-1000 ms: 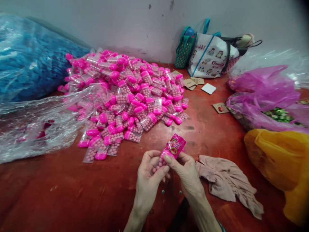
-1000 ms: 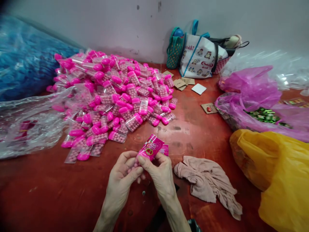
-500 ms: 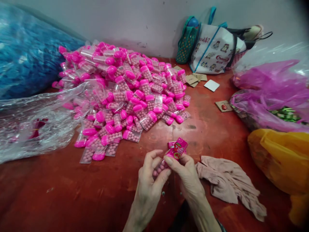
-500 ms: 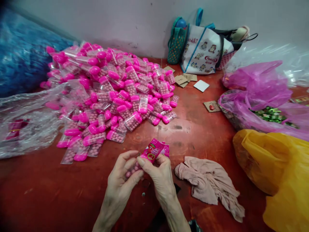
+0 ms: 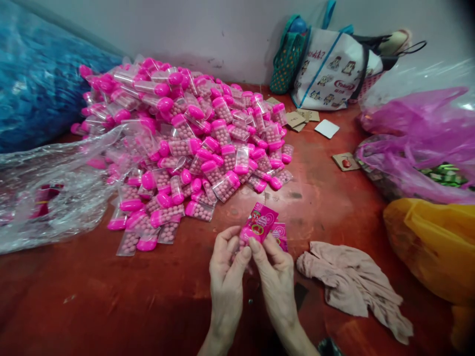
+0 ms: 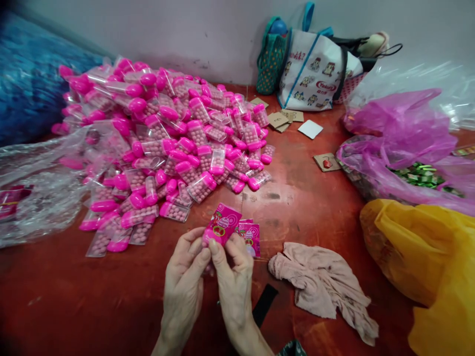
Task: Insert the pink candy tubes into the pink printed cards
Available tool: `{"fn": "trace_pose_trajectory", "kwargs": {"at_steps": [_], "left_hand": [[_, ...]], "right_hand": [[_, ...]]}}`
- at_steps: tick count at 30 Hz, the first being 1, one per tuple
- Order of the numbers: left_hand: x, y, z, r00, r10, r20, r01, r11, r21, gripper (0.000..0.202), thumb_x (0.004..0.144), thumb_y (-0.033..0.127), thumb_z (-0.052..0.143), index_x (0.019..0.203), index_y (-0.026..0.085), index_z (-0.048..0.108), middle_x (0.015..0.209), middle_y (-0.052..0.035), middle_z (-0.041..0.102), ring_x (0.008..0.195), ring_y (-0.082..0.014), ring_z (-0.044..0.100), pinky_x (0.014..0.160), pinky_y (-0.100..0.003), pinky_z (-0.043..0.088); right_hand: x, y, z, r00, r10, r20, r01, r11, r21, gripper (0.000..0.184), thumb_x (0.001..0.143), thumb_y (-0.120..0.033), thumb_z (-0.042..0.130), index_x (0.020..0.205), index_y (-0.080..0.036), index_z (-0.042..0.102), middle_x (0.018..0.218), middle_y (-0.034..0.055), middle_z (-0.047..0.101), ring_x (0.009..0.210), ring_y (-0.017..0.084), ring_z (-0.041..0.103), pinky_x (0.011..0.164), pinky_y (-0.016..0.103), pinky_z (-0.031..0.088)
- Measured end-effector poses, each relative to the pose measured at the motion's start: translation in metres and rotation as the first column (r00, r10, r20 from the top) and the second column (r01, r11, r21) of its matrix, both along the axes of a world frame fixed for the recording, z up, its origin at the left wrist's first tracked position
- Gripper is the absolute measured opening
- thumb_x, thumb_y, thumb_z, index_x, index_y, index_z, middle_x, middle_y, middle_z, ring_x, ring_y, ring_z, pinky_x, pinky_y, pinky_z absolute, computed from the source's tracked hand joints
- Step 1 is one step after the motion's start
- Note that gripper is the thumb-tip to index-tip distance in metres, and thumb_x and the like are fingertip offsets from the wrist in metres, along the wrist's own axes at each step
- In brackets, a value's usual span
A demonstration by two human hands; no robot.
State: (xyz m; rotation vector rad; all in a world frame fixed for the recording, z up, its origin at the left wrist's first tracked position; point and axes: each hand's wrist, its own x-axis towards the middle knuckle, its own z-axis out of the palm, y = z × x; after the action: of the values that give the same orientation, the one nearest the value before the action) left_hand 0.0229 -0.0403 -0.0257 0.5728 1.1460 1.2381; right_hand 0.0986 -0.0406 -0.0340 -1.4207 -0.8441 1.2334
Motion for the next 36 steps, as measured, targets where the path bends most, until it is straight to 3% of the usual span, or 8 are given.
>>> {"fn": "trace_pose_trajectory", "kwargs": {"at_steps": [5, 9, 12, 17, 21, 25, 29, 36], "left_hand": [[0.001, 0.005, 0.001, 1.0, 0.009, 0.005, -0.009, 1.0, -0.014, 0.018, 0.08, 0.02, 0.056, 0.097, 0.018, 0.052, 0.077, -0.0009, 0.06, 0.056, -0.0079, 0.048, 0.05, -0.017, 0.036], [0.001, 0.008, 0.001, 0.997, -0.078, -0.028, 0.078, 0.997, 0.019, 0.014, 0.08, 0.021, 0.056, 0.093, 0.019, 0.052, 0.069, 0.0015, 0.057, 0.053, -0.0083, 0.047, 0.047, -0.018, 0.035], [0.001, 0.004, 0.0, 0.988, -0.117, -0.097, 0.12, 0.992, 0.032, 0.012, 0.08, 0.022, 0.056, 0.09, 0.019, 0.051, 0.067, 0.0029, 0.054, 0.053, -0.0079, 0.047, 0.047, -0.018, 0.036], [0.002, 0.001, 0.001, 0.996, -0.001, -0.092, -0.001, 1.0, -0.023, 0.017, 0.081, 0.028, 0.056, 0.095, 0.02, 0.052, 0.069, 0.0032, 0.054, 0.052, -0.007, 0.043, 0.047, -0.017, 0.034], [0.0, 0.004, -0.001, 0.997, 0.082, 0.016, -0.08, 0.994, -0.08, 0.026, 0.083, 0.038, 0.051, 0.101, 0.02, 0.055, 0.068, 0.002, 0.056, 0.056, -0.0091, 0.049, 0.053, -0.019, 0.039], [-0.006, 0.009, -0.005, 0.972, 0.012, 0.236, 0.021, 0.991, -0.134, 0.035, 0.079, 0.047, 0.052, 0.095, 0.016, 0.06, 0.074, -0.0028, 0.063, 0.068, -0.0151, 0.057, 0.065, -0.026, 0.044], [-0.012, 0.014, -0.008, 0.917, -0.103, 0.385, 0.184, 0.967, -0.179, 0.021, 0.07, 0.018, 0.068, 0.09, 0.016, 0.062, 0.076, -0.0015, 0.065, 0.07, -0.0135, 0.059, 0.07, -0.025, 0.043], [-0.016, 0.022, -0.006, 0.934, 0.057, 0.353, 0.052, 0.955, -0.291, 0.02, 0.072, 0.023, 0.066, 0.088, 0.013, 0.062, 0.07, -0.0007, 0.062, 0.055, -0.0082, 0.053, 0.049, -0.018, 0.04]], "right_hand": [[-0.001, 0.001, 0.001, 0.993, -0.002, -0.115, 0.0, 1.0, -0.013, 0.016, 0.082, -0.03, 0.058, 0.091, -0.022, 0.068, 0.087, 0.0026, 0.061, 0.079, 0.015, 0.054, 0.073, 0.025, 0.045], [0.007, 0.007, -0.002, 0.926, -0.027, -0.377, 0.006, 0.998, -0.057, 0.016, 0.078, -0.035, 0.062, 0.086, -0.021, 0.066, 0.07, -0.0002, 0.062, 0.053, 0.01, 0.05, 0.05, 0.021, 0.044], [0.008, 0.009, -0.004, 0.909, -0.051, -0.414, 0.001, 0.993, -0.121, 0.016, 0.075, -0.033, 0.066, 0.073, -0.017, 0.064, 0.057, -0.0032, 0.056, 0.043, 0.007, 0.043, 0.041, 0.019, 0.037], [-0.003, 0.004, -0.002, 0.941, -0.054, -0.335, -0.006, 0.985, -0.175, 0.018, 0.076, -0.034, 0.065, 0.072, -0.016, 0.063, 0.053, -0.004, 0.055, 0.043, 0.007, 0.045, 0.042, 0.019, 0.037], [-0.008, 0.003, 0.007, 1.0, 0.01, -0.011, -0.01, 0.998, -0.057, 0.012, 0.075, -0.028, 0.065, 0.081, -0.017, 0.066, 0.075, 0.0009, 0.065, 0.069, 0.014, 0.057, 0.066, 0.024, 0.046], [0.001, 0.009, 0.01, 0.982, 0.115, 0.152, -0.109, 0.993, -0.046, 0.015, 0.075, -0.027, 0.063, 0.087, -0.019, 0.068, 0.085, 0.0032, 0.064, 0.079, 0.019, 0.057, 0.07, 0.028, 0.045], [0.013, 0.014, 0.008, 0.915, 0.215, 0.342, -0.223, 0.975, -0.015, 0.014, 0.076, -0.024, 0.061, 0.087, -0.02, 0.069, 0.089, 0.004, 0.062, 0.087, 0.022, 0.054, 0.079, 0.033, 0.042], [0.016, 0.004, -0.003, 0.872, 0.338, 0.354, -0.353, 0.935, -0.022, 0.067, 0.062, -0.029, 0.076, 0.123, -0.025, 0.048, 0.124, 0.0064, 0.048, 0.116, 0.027, 0.043, 0.095, 0.037, 0.037]]}}
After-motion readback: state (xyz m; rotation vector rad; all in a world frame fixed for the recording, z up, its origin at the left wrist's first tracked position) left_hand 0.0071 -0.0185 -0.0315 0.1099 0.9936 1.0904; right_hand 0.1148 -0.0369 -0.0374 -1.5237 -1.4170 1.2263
